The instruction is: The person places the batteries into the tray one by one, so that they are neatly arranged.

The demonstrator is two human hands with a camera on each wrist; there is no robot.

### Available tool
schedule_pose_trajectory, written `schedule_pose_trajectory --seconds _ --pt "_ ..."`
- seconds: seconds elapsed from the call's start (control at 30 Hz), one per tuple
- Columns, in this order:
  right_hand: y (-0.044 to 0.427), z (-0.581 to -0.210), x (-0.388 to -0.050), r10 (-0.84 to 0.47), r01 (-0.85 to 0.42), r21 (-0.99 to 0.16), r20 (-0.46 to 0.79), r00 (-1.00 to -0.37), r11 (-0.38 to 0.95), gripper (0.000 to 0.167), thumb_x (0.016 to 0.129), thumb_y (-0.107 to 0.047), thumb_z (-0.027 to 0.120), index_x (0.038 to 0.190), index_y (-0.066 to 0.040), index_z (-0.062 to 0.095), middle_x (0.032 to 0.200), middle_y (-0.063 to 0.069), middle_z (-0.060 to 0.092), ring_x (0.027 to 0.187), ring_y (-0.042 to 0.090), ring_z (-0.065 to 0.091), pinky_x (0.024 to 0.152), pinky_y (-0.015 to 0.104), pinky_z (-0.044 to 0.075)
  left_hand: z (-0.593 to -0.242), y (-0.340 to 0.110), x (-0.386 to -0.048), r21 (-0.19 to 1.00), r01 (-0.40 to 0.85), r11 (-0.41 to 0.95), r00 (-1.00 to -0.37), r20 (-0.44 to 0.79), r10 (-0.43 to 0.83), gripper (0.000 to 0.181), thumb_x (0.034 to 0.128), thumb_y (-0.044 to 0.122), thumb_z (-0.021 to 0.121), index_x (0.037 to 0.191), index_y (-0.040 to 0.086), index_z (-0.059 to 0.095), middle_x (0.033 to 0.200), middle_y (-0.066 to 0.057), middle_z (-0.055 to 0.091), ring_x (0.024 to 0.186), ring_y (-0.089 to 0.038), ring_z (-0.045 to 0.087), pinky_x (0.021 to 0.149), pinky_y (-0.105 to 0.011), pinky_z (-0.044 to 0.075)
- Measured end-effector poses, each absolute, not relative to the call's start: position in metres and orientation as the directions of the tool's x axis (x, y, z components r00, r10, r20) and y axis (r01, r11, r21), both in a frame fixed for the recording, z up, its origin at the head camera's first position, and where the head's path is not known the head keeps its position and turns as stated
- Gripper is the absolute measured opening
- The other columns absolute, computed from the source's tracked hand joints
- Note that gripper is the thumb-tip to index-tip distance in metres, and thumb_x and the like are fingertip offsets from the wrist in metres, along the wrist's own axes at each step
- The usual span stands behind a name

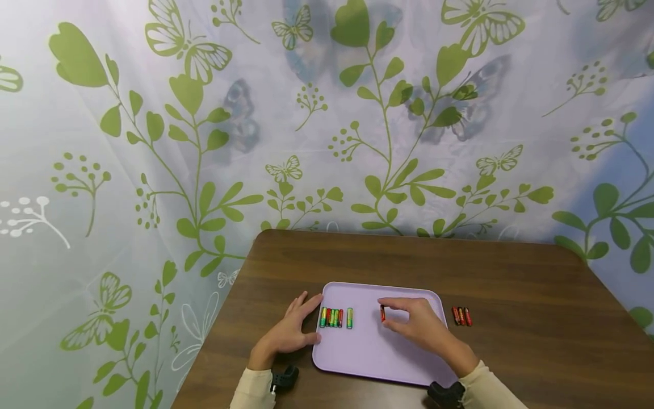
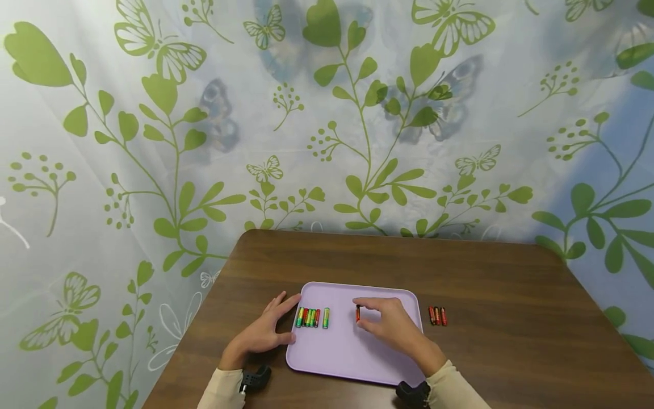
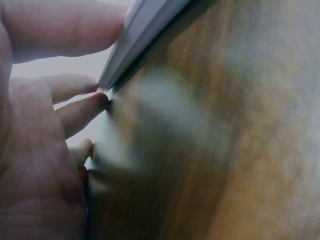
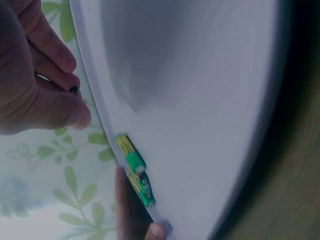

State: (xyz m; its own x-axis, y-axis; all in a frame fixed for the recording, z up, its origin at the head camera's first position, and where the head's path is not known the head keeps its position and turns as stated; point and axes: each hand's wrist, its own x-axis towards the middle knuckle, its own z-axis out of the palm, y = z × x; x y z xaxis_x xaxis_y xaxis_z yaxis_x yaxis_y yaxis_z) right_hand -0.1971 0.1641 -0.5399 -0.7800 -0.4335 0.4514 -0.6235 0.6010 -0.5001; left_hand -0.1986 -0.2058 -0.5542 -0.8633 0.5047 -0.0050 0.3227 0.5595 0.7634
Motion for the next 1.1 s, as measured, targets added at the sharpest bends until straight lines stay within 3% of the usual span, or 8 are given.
schedule_pose_trajectory --seconds 0.47,1.1 --pt "0.103 -0.552 -0.206 -0.525 -0.643 -0.501 0.375 -0.764 0.579 0.046 0.083 -0.006 0.093 0.127 -0.005 0.081 0.12 0.006 0.084 0.11 0.022 0.08 0.094 0.042 0.065 -0.552 -0.205 -0.198 0.756 0.297 0.583 -0.874 -0.031 0.486 0.094 0.0894 0.027 0.081 0.172 0.012 0.037 0.179 -0.011 0.036 0.169 -0.051 0.008 0.124 -0.087 0.008" --pt "0.082 -0.559 -0.201 -0.509 -0.649 -0.464 0.402 -0.761 0.603 0.044 0.083 -0.013 0.095 0.124 -0.008 0.081 0.12 0.006 0.084 0.112 0.022 0.08 0.096 0.042 0.065 -0.55 -0.205 -0.197 0.758 0.296 0.581 -0.872 -0.034 0.488 0.094 0.0886 0.026 0.08 0.171 0.011 0.037 0.179 -0.013 0.036 0.168 -0.053 0.008 0.122 -0.089 0.009"
